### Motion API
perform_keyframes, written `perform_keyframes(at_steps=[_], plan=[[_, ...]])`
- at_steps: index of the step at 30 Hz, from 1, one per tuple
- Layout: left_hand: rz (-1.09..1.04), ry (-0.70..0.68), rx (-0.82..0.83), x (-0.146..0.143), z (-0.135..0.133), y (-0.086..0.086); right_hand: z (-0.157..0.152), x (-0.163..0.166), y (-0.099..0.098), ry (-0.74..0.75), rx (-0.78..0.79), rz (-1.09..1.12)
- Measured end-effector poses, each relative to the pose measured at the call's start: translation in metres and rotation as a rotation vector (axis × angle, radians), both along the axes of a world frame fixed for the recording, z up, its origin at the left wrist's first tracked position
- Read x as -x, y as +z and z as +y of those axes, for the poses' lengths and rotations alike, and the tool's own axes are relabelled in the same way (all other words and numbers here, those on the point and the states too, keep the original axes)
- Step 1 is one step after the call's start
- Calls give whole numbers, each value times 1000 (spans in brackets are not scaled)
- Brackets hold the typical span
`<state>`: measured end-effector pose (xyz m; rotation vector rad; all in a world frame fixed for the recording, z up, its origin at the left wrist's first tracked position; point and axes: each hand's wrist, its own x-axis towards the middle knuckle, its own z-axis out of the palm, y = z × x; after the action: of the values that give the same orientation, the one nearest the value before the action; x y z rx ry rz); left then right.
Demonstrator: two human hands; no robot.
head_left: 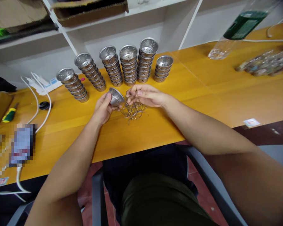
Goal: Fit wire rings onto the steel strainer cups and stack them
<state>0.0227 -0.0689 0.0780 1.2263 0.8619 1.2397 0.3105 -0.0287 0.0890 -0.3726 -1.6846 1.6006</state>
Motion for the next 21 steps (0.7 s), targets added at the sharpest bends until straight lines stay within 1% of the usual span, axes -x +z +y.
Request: perform_keyframes(at_steps=[1,4,5,7,8,10,12,13,15,17,19,21], plan=[[0,48,5,1,3,-1,2,-5,0,-25,-65,-74],[-3,181,-32,9,15,-9,11,-16,-6,-178,-411,-403],[-6,212,-56,11,19,-12,14,-18,-8,-209,-511,-496],[-12,244,-102,15,23,-17,16,-20,-12,-229,-622,-589],[-13,243,-119,16,24,-18,16,-20,-13,-242,-644,-588],[-5,204,-140,15,22,-20,14,-18,-12,-313,-659,-516],[15,113,-149,13,18,-21,9,-12,-12,-380,-650,-401],[27,57,-148,11,16,-21,6,-7,-13,-384,-646,-350],[37,-38,-133,9,11,-21,1,3,-16,-335,-648,-282],[27,-98,-111,7,8,-20,-3,10,-18,-292,-680,-253],[9,-138,-90,6,4,-17,-6,9,-12,-331,-752,-254],[11,-163,-73,6,1,-13,-7,-9,6,-461,-838,-283]])
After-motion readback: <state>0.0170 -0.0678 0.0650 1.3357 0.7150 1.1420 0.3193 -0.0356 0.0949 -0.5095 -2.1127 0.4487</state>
